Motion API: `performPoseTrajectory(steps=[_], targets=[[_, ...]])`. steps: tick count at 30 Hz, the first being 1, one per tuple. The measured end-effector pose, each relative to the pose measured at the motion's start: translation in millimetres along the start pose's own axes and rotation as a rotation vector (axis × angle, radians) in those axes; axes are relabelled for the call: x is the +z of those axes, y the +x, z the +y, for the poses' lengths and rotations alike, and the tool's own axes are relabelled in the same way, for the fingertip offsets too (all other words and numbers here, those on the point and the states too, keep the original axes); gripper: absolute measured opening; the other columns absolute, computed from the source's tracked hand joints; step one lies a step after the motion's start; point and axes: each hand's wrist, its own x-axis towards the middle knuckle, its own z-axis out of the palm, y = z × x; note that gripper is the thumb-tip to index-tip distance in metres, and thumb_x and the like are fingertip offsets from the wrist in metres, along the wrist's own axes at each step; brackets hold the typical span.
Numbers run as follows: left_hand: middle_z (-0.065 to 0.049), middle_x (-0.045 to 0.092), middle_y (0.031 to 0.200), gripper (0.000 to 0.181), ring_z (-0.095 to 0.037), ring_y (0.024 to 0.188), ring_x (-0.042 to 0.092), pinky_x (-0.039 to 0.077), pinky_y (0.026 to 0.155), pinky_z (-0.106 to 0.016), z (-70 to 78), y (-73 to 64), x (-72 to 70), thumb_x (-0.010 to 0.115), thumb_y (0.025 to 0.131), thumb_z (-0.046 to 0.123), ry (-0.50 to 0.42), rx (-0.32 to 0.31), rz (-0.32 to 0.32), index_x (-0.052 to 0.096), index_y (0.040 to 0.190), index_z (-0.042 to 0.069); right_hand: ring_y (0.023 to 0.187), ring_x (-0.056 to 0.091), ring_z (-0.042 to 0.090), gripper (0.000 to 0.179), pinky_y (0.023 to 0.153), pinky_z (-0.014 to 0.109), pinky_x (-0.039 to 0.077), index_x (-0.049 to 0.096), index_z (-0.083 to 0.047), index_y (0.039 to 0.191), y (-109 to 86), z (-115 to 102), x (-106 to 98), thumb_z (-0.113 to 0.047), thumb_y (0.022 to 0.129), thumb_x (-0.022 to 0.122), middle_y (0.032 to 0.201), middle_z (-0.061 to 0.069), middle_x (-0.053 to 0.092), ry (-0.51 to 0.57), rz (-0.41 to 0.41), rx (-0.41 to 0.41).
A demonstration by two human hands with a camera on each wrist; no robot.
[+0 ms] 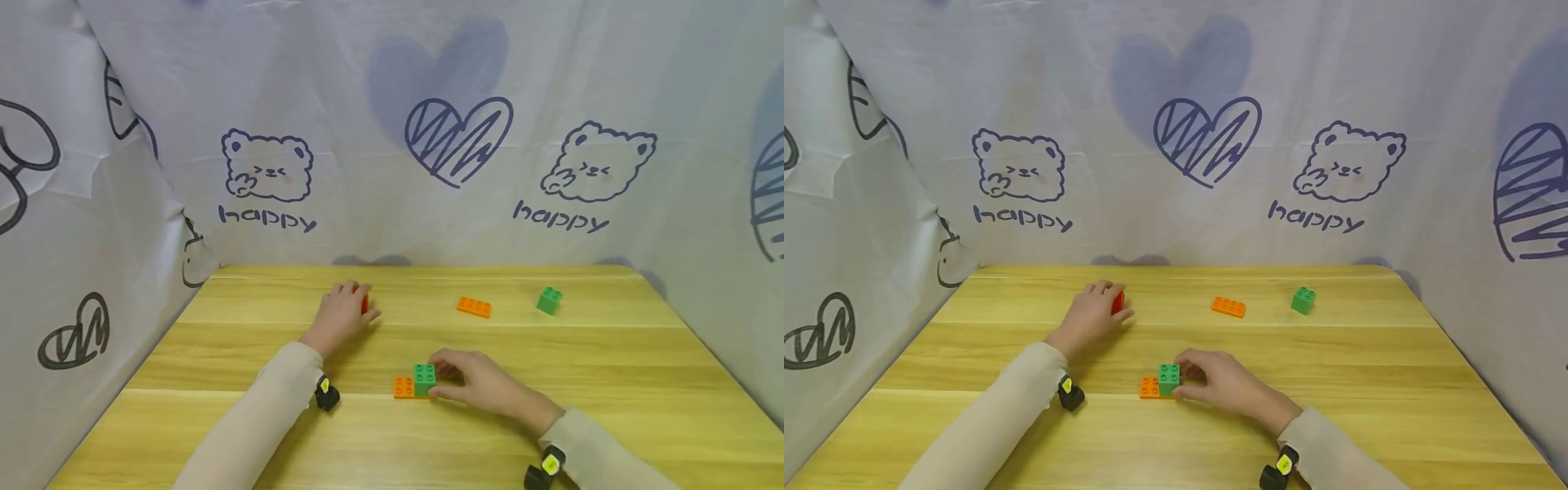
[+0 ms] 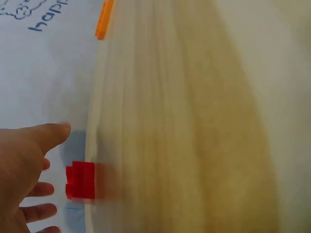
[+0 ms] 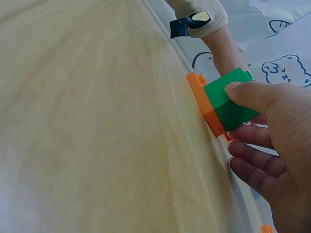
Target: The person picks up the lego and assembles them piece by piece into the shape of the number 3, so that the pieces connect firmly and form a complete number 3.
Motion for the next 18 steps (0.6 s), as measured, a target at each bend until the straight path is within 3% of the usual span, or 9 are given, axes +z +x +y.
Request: performPoseTrajectory(steps=[7,18], targets=[[-0.022,0.051,0.133,0.068,-0.043,0.119,0.045,0.042,0.093,-0.058,-5.7,9.3,5.3,0.058,0.094,0.055,0.015,-0.117,-0.033,0.049,0.140,0.005,0.095,0.062,0.006,0.048,0.084,0.027,0.052,0.060,-0.016,0.123,-0.3,0,-1,-0.050,0.089,0.066,0.104,-0.012,0.065,-0.005,0.004,-0.003],[-0.021,0.055,0.126,0.069,-0.040,0.113,0.048,0.041,0.093,-0.056,-5.9,13.9,6.3,0.054,0.094,0.057,0.047,-0.198,-0.088,0.055,0.132,-0.001,0.094,0.062,0.007,0.045,0.084,0.027,0.052,0.060,-0.018,0.122,-1.7,0,0,-0.047,0.089,0.068,0.103,-0.012,0.065,0.000,0.007,-0.011]])
